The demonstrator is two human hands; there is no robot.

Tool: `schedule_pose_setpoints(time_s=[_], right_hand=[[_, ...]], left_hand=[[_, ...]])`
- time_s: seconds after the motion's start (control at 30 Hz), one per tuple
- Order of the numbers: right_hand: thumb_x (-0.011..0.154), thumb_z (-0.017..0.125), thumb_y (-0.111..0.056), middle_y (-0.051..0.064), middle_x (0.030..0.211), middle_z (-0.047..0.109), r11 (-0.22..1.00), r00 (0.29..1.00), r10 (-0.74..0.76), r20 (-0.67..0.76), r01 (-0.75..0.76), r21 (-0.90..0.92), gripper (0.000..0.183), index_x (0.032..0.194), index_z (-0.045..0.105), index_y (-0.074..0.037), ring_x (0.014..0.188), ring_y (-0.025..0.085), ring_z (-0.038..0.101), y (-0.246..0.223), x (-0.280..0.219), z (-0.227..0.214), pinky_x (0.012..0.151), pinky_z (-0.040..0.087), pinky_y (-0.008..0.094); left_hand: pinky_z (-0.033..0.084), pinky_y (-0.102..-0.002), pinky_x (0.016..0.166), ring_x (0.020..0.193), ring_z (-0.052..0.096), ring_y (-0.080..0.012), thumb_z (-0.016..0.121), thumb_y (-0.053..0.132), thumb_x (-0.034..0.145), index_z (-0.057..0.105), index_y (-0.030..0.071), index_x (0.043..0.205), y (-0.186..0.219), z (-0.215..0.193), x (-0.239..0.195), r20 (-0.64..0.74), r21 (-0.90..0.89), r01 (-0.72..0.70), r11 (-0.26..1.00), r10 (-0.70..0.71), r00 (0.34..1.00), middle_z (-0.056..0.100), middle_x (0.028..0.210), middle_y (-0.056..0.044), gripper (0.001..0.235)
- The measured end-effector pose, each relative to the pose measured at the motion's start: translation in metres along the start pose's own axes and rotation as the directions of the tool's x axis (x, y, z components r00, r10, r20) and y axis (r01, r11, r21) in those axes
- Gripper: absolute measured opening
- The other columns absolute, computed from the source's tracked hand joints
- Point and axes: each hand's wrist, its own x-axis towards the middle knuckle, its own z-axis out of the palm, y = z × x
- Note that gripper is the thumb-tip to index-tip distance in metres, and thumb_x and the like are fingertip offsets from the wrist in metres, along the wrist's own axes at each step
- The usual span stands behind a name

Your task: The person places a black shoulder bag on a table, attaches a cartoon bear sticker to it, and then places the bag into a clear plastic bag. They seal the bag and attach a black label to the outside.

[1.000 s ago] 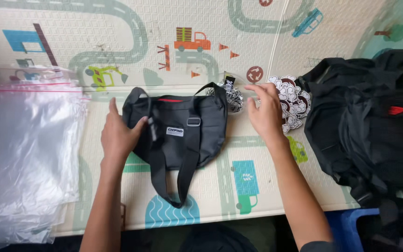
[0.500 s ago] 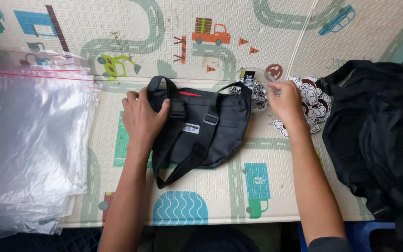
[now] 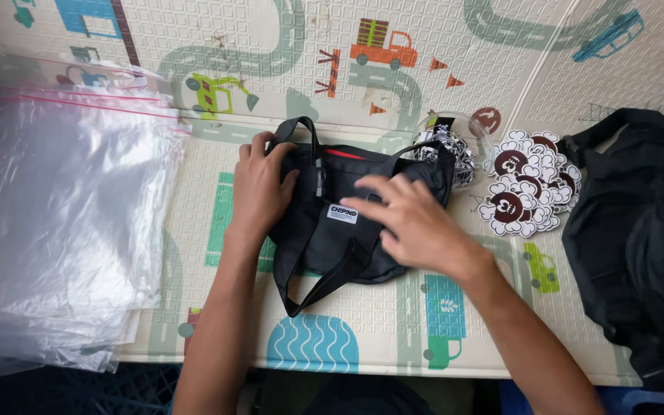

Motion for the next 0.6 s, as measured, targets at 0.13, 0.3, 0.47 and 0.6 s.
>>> schedule_pose_setpoints(time_s=[0.13,0.3,0.47,0.6], right_hand=[[0.086,0.077,0.000,0.010,0.123,0.066,1.000,0.987,0.018,0.160,-0.015,-0.024,0.052,0.136,0.075,-0.014,0.105,0.037,0.067,0.015,0.016,0.051,0.089,0.050,0.048],[0.087,0.065,-0.001,0.000,0.097,0.084,0.781,0.946,0.324,-0.017,-0.257,0.568,0.038,0.116,0.084,-0.018,0.091,0.018,0.079,0.034,0.060,-0.003,0.089,0.061,0.038],[0.129,0.071,-0.005,0.024,0.190,0.026,0.814,0.775,0.307,-0.552,0.086,0.574,0.073,0.181,0.020,-0.014,0.169,0.049,0.058,0.087,0.068,-0.027,0.142,0.051,0.054],[0.109,0.077,-0.001,0.019,0.157,0.070,0.973,0.845,0.230,-0.483,-0.203,0.108,0.056,0.165,0.068,-0.007,0.144,0.045,0.067,0.068,0.035,-0.022,0.116,0.053,0.057]], left_hand=[[0.062,-0.053,0.094,0.121,0.067,-0.0383,0.094,0.022,0.090,0.079,0.022,0.123,0.000,-0.008,0.001,-0.025,-0.072,0.027,0.997,-0.029,0.999,0.058,0.138,-0.007,0.036],[0.065,-0.048,0.091,0.115,0.069,-0.0337,0.093,0.019,0.089,0.082,0.023,0.105,-0.007,-0.011,0.003,-0.021,-0.131,0.097,0.987,-0.101,0.995,0.063,0.126,0.000,0.019],[0.056,-0.054,0.069,0.104,0.065,-0.0376,0.073,0.011,0.085,0.081,0.019,0.102,-0.007,-0.008,0.000,-0.130,-0.135,0.092,0.987,-0.110,0.985,0.066,0.117,-0.007,0.021],[0.057,-0.055,0.086,0.119,0.059,-0.0399,0.079,0.017,0.078,0.080,0.030,0.109,-0.011,0.002,0.001,-0.144,0.062,0.056,0.996,-0.047,0.988,0.057,0.121,-0.005,0.034]])
